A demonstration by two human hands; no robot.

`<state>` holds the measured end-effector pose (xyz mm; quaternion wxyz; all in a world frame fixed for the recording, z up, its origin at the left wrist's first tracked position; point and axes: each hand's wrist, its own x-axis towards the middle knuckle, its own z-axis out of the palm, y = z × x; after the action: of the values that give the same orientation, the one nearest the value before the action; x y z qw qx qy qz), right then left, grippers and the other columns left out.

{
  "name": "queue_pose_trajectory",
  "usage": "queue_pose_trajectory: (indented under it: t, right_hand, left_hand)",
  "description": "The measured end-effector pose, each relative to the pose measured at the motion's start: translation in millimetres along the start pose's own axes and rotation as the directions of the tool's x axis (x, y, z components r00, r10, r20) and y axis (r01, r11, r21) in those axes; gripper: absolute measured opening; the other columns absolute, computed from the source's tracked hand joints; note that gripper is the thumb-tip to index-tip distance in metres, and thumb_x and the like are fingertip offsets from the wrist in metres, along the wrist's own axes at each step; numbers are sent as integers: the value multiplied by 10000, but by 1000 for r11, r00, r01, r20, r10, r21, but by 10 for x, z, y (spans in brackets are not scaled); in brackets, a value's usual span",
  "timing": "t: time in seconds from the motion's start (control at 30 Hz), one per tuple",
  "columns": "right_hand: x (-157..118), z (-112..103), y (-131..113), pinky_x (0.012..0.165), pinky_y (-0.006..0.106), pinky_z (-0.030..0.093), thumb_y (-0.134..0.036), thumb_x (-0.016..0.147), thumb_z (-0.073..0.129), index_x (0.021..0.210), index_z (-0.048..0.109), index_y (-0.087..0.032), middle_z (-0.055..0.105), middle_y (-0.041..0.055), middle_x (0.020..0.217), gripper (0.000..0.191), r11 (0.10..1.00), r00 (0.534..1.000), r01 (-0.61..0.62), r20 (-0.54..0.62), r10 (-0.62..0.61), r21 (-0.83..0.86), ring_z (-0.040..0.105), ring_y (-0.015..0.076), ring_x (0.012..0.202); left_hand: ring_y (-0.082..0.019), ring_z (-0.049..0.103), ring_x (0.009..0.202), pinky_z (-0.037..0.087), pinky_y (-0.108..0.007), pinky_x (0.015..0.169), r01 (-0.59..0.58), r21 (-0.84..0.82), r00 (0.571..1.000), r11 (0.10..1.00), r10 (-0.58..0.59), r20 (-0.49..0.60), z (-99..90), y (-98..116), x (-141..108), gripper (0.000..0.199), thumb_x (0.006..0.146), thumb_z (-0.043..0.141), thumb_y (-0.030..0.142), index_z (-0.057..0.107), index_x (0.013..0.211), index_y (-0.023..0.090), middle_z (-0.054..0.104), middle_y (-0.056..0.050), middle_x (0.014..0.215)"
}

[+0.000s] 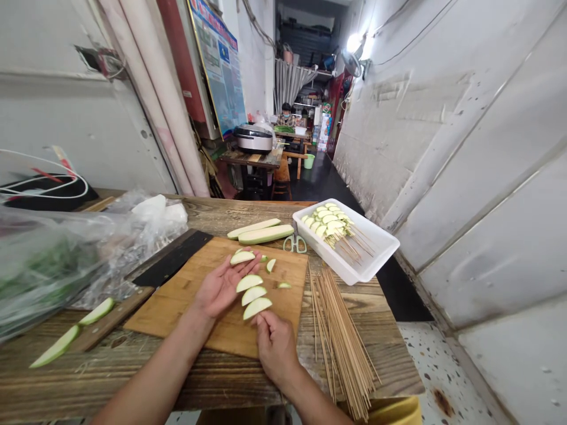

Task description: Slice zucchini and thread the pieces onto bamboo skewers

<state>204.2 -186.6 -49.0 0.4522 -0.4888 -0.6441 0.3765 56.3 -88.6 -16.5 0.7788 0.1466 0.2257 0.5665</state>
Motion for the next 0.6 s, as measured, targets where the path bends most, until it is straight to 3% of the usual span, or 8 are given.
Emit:
queue_pose_trajectory:
  t: [0.6]
  right_hand:
    - [7,11,8,430,202,256,-343,916,386,738,554,-168,350,-55,514,301,1000,1000,-22,4,22,11,337,105,469]
  left_hand:
    - [-239,519,1177,435,-407,1000,10,0,1000,1000,-10,2,22,-16,-17,394,924,345,231,489,1264,96,624,-160,1171]
